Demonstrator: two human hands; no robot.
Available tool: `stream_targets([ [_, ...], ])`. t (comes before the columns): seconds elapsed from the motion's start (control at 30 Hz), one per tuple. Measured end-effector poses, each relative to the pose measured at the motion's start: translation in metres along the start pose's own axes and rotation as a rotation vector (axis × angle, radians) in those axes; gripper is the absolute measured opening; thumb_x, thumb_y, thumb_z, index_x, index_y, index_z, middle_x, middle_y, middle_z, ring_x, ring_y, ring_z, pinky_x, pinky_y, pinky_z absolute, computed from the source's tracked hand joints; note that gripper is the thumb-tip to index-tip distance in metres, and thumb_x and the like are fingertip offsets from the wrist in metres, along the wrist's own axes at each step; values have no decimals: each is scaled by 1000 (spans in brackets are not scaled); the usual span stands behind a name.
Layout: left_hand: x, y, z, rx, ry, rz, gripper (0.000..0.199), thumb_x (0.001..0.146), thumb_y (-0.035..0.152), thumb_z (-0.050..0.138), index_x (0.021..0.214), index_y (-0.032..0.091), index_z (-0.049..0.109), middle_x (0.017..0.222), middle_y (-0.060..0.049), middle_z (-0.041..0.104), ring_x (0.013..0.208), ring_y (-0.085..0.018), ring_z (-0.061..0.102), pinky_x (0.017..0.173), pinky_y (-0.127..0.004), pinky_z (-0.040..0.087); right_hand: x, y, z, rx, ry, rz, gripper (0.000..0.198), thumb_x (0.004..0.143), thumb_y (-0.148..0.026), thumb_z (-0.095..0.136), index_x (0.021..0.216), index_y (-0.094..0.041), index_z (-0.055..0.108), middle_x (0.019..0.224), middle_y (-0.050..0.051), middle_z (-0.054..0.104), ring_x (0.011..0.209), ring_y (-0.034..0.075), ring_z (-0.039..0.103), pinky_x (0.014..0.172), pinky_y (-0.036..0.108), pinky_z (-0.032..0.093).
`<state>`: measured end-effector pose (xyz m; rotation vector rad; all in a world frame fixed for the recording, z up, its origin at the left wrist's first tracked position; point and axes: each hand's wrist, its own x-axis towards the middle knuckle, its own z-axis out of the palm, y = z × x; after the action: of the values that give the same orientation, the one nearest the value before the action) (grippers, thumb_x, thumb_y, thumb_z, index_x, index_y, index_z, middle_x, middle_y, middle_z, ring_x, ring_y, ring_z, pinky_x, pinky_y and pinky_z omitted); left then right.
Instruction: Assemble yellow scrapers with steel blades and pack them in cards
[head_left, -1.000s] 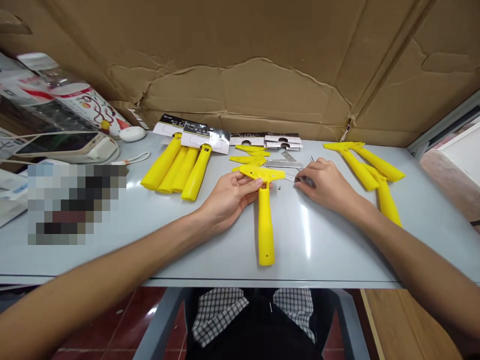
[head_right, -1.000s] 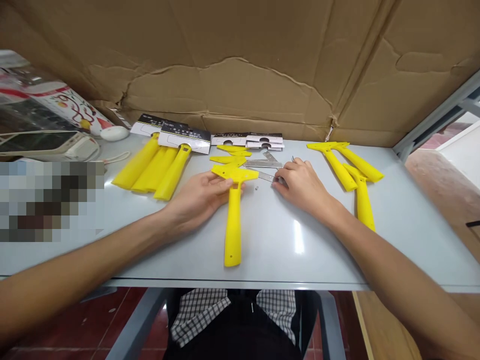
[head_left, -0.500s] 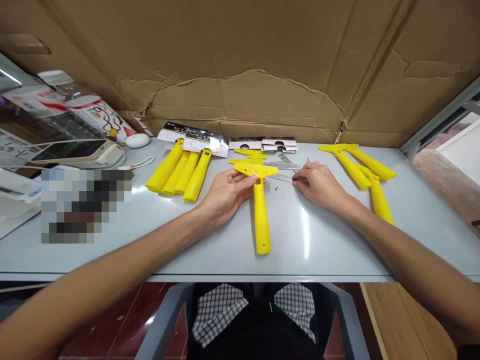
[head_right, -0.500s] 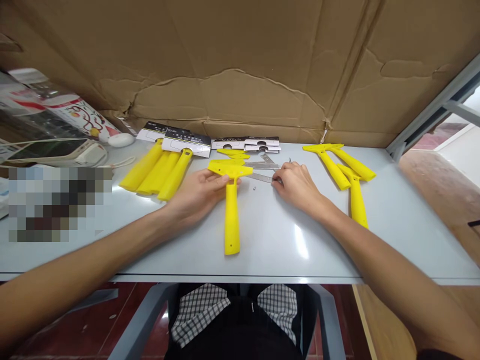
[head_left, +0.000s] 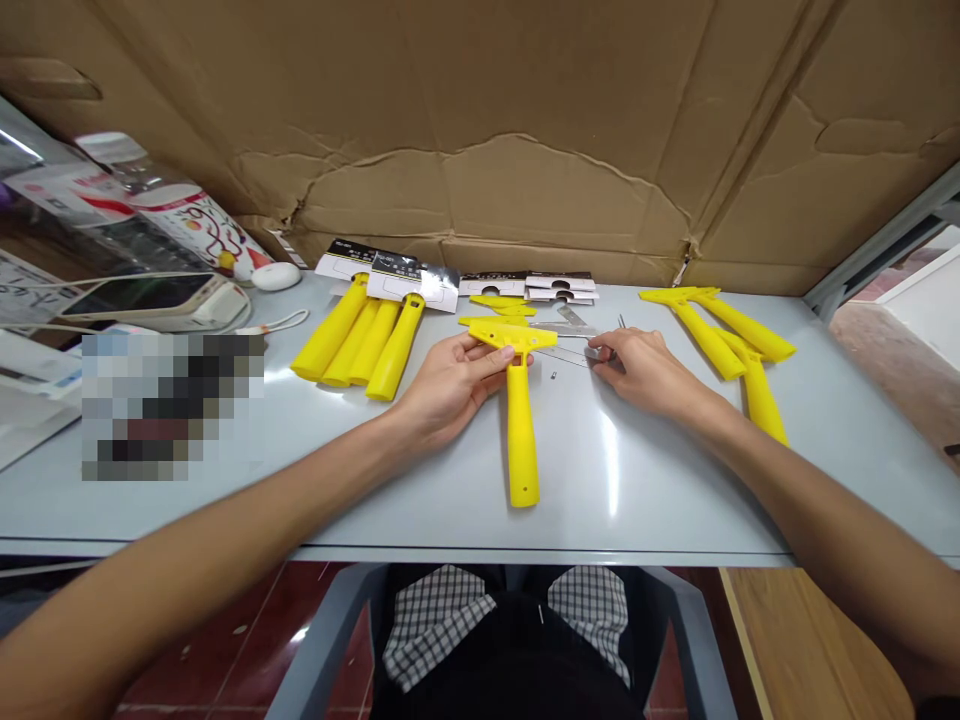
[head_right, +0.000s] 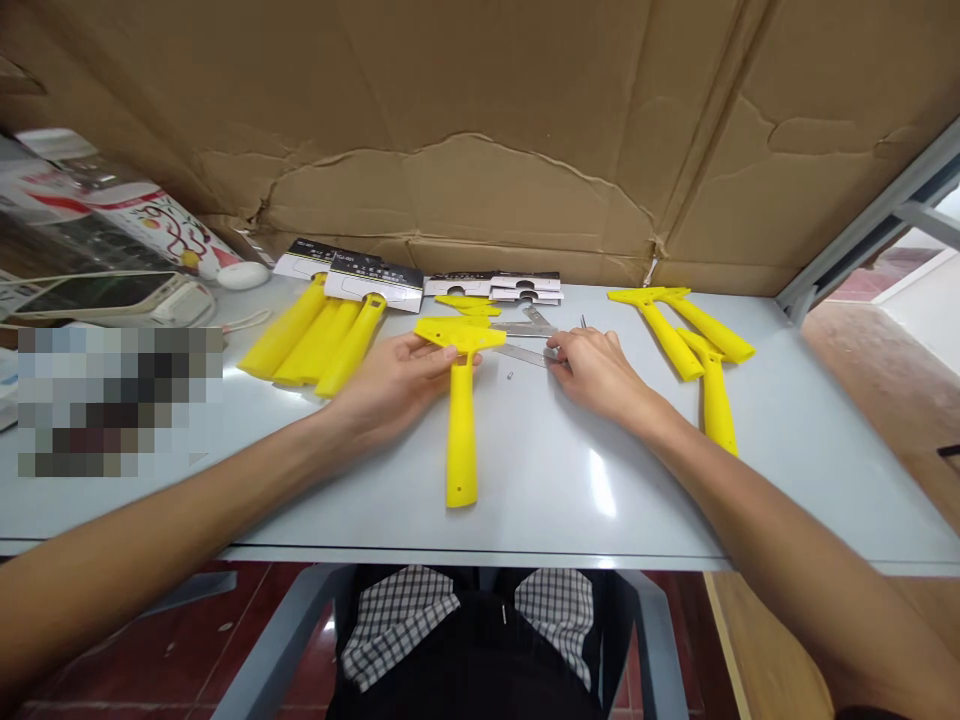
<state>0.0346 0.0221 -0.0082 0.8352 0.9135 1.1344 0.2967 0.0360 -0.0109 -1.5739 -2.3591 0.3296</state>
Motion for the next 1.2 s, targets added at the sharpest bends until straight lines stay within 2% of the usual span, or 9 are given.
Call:
stream_targets([
  [0.2, 0, -1, -1, 16, -17, -16, 19, 88, 8, 79, 107, 11, 78, 109, -14, 81, 100, -22, 79, 104, -38, 61, -1, 1, -4, -60, -94, -10, 19, 96, -18, 49, 96, -22, 67, 98, 11, 71, 98, 30, 61, 82, 42, 33],
  [0.5, 0, -5, -3, 28, -45, -6, 21, 88, 9, 80, 108, 12, 78, 116, -14, 80, 102, -22, 79, 104, -37, 62, -4, 0, -1, -73, -84, 5, 26, 96, -16, 47, 106, -20, 71, 114, 14, 69, 111, 33, 60, 92, 47, 33],
  [0.73, 0, -5, -4, 21, -56, 3, 19, 88, 9, 80, 107, 11, 79, 113, -15, 81, 100, -23, 79, 101, -36, 63, -5, -3, -4, -78, -115, 16, 30, 91, -8, 44, 105, -19, 69, 109, 13, 71, 107, 32, 60, 91, 45, 33],
  [0.97, 1, -7, -5, 27, -69, 8, 24, 86, 11, 83, 109, 12, 78, 116, -14, 81, 102, -23, 79, 104, -37, 62, -6, -2, -2, -78, -124, 22, 38, 90, -7, 43, 118, -16, 67, 112, 15, 67, 112, 33, 58, 92, 44, 33],
  [1.2, 2, -8, -6, 47, -66, 10, 26, 85, 14, 86, 110, 11, 79, 115, -15, 81, 104, -24, 79, 103, -36, 62, -5, -3, -2, -108, -119, 12, 33, 93, -9, 44, 112, -17, 69, 112, 15, 65, 109, 32, 59, 89, 43, 32],
])
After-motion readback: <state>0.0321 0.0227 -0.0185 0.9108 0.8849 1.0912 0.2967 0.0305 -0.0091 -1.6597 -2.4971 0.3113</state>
